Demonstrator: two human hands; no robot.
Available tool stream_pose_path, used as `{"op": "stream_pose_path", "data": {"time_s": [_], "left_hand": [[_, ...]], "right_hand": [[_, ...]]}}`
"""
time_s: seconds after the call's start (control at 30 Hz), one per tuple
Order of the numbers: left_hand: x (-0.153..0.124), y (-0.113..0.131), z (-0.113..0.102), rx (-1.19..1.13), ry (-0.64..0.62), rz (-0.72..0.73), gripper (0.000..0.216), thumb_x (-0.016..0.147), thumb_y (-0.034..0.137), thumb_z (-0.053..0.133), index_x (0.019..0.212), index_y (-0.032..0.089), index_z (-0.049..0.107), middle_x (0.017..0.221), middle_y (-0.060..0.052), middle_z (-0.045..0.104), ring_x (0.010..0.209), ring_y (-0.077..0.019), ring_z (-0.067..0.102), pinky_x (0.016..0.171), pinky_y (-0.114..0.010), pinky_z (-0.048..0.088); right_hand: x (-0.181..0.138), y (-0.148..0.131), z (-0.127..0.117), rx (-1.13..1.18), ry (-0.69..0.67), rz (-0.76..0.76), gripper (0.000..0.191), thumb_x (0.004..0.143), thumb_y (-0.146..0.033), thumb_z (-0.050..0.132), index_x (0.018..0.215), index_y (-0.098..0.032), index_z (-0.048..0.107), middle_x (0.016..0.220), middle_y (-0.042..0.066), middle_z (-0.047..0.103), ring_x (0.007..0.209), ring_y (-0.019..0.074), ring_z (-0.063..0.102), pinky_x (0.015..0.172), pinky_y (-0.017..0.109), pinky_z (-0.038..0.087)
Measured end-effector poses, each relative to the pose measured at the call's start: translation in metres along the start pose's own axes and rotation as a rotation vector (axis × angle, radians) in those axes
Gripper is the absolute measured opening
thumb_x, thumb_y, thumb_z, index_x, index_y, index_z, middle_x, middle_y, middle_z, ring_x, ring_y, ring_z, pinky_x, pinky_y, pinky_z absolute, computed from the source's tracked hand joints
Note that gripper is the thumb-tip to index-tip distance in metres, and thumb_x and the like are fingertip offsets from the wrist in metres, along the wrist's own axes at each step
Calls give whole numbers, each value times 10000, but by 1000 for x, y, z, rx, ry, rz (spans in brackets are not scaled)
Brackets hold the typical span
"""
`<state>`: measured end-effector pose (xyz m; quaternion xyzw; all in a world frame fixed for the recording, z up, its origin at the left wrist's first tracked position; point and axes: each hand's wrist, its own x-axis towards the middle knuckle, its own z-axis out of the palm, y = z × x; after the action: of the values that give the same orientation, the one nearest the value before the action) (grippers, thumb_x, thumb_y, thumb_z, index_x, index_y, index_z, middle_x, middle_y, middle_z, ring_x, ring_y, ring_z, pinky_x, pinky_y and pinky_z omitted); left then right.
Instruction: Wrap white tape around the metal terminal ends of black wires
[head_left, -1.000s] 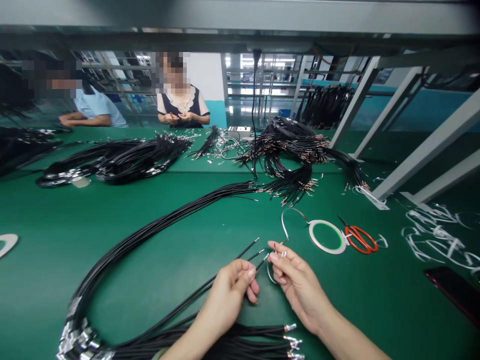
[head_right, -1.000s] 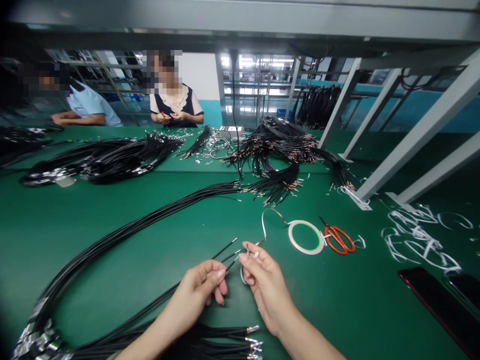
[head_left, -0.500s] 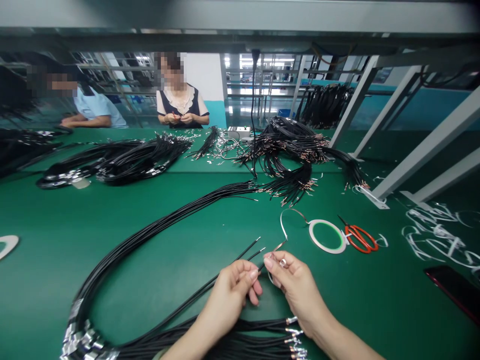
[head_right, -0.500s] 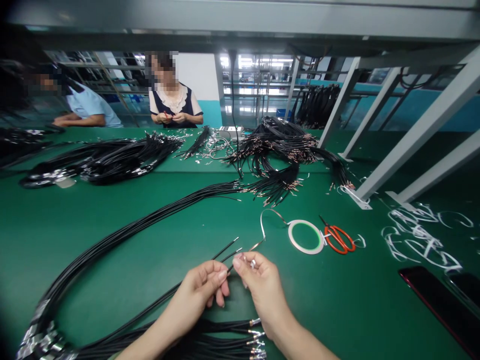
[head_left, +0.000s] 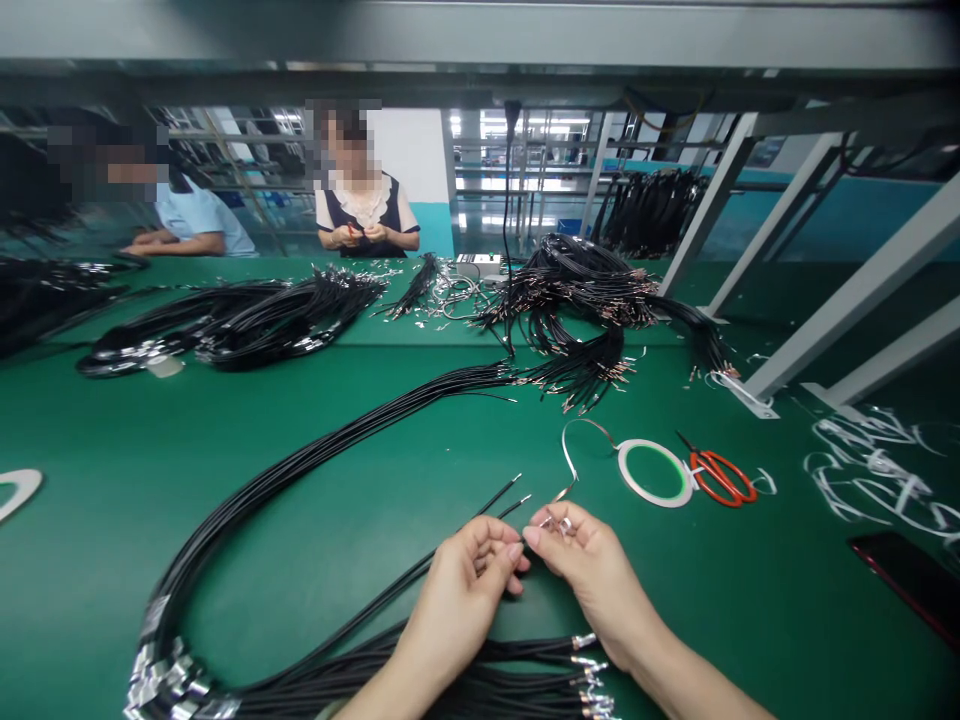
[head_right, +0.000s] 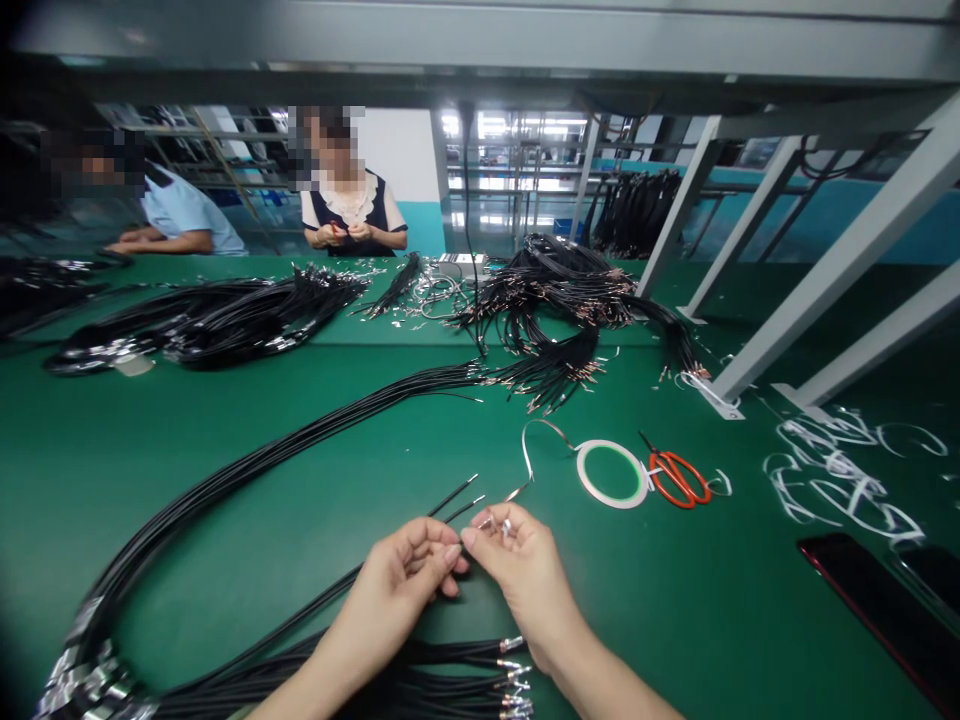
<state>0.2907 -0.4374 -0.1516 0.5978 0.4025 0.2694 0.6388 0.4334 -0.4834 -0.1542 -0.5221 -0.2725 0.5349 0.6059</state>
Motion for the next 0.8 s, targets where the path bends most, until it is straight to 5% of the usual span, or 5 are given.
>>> {"op": "stream_pose_path", "data": {"time_s": [0.27, 0.8], "left_hand": [[-3, 6, 5, 246, 17, 280, 328, 907, 262, 453, 1214, 238, 564, 834, -21, 583, 634, -117, 564, 653, -257, 485], [9, 0, 7, 155, 161, 319, 207, 896, 262, 488, 1034, 212, 633, 918, -46, 593, 784, -165, 649, 713, -278, 532]], "right_hand": [[5, -4, -11, 59, 143, -112, 321, 891, -379, 510, 1117, -160, 576, 814, 29, 580, 661, 139, 471, 616, 266, 398], [0, -2, -7, -22, 25, -70, 345, 764, -433, 685, 935, -137, 638, 741, 44, 668, 607, 128, 550, 624, 256, 438]]}}
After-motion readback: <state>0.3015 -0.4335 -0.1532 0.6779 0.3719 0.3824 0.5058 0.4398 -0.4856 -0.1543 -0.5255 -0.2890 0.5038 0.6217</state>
